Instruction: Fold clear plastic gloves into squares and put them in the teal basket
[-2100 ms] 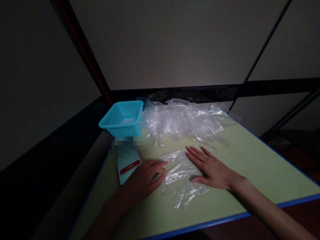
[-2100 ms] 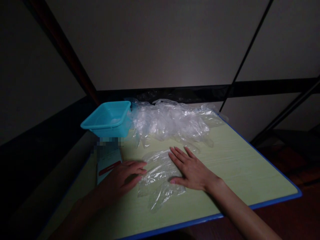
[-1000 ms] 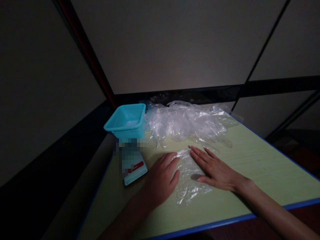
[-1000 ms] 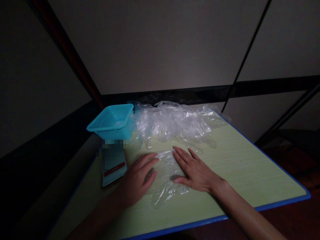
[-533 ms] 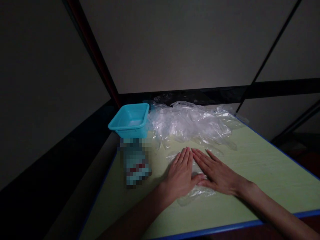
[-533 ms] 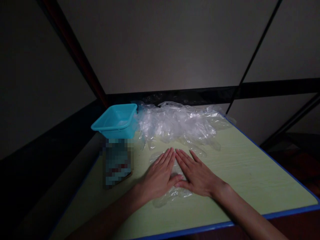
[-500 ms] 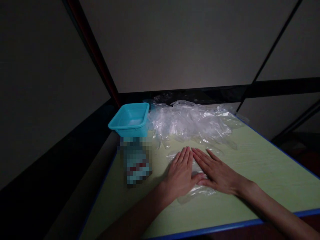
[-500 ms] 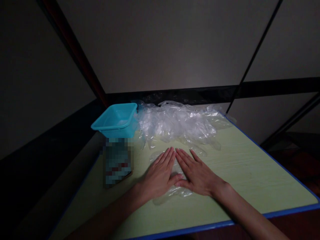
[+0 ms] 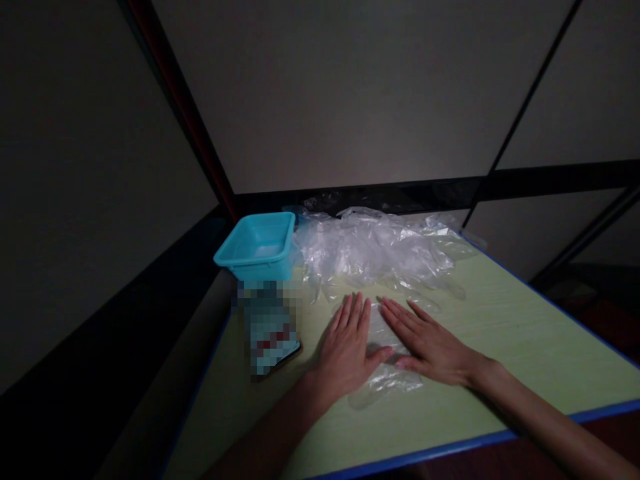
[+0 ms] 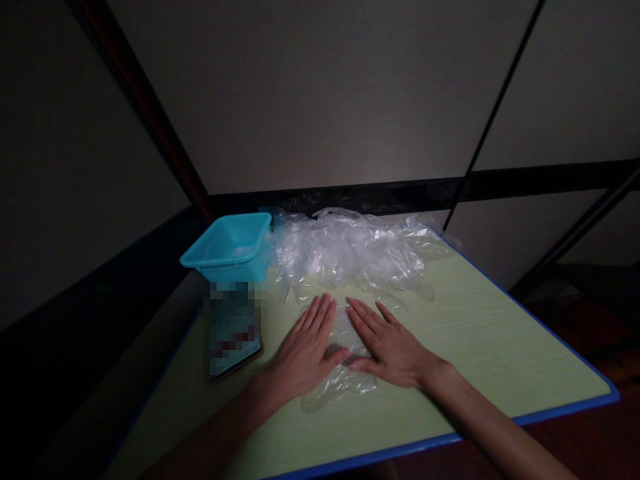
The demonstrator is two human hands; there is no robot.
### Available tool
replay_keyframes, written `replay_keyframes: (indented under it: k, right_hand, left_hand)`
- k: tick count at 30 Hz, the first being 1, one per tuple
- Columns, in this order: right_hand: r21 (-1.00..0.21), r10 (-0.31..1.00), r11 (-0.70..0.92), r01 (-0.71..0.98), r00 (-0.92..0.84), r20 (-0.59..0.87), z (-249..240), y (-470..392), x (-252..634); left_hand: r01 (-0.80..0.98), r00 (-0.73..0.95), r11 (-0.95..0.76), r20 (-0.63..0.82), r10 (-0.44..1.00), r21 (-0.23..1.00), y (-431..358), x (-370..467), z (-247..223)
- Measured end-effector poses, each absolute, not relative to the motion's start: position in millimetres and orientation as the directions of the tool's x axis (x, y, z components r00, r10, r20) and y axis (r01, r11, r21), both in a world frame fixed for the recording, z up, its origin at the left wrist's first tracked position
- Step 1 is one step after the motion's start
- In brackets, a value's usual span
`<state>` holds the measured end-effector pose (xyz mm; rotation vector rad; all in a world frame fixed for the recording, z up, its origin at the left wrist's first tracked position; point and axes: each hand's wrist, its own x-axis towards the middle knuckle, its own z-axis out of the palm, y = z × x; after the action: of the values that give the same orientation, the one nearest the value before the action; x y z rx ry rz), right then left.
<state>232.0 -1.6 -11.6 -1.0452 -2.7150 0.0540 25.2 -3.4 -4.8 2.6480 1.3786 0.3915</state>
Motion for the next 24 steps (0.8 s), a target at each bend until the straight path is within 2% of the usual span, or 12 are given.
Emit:
replay_keyframes:
  k: [3,5,8,12,14,17,24]
  right_hand:
    - [-0.283,0.666,0.745,0.604,-0.701,0.255,-0.2,-2.7,241.7]
    - [-0.336,0.664,0.745,0.576,-0.689,0.292,10.0,-9.0,249.9]
    - [-0.250,0.599,0.801,0.545,-0.742,0.300,24.1,-26.8,257.9]
    - [-0.090,0.501,0.863,0.497,-0.818,0.282,32.3,-52.4,254.5]
    - [0.009,0.442,0.888,0.460,-0.859,0.257,31.8,-59.6,249.9]
    - [0.141,0.385,0.898,0.418,-0.898,0.213,28.7,-62.4,244.9]
    - [0.221,0.355,0.892,0.394,-0.914,0.196,25.2,-58.0,242.9]
  left_hand:
    - [0.686,0.555,-0.593,0.223,0.801,0.422,-4.0,16.6,8.7]
    - [0.568,0.542,-0.592,0.281,0.792,0.572,-8.0,3.8,21.2]
    - [0.405,0.523,-0.514,0.270,0.809,0.756,-17.3,-19.0,34.8]
    - [0.202,0.470,-0.260,0.139,0.872,0.944,-24.0,-34.5,31.0]
    - [0.135,0.430,-0.164,0.091,0.898,0.977,-23.4,-34.9,24.6]
    - [0.127,0.388,-0.123,0.065,0.919,0.984,-21.3,-33.7,18.5]
    - [0.232,0.418,-0.139,0.030,0.908,0.963,-22.7,-36.6,11.8]
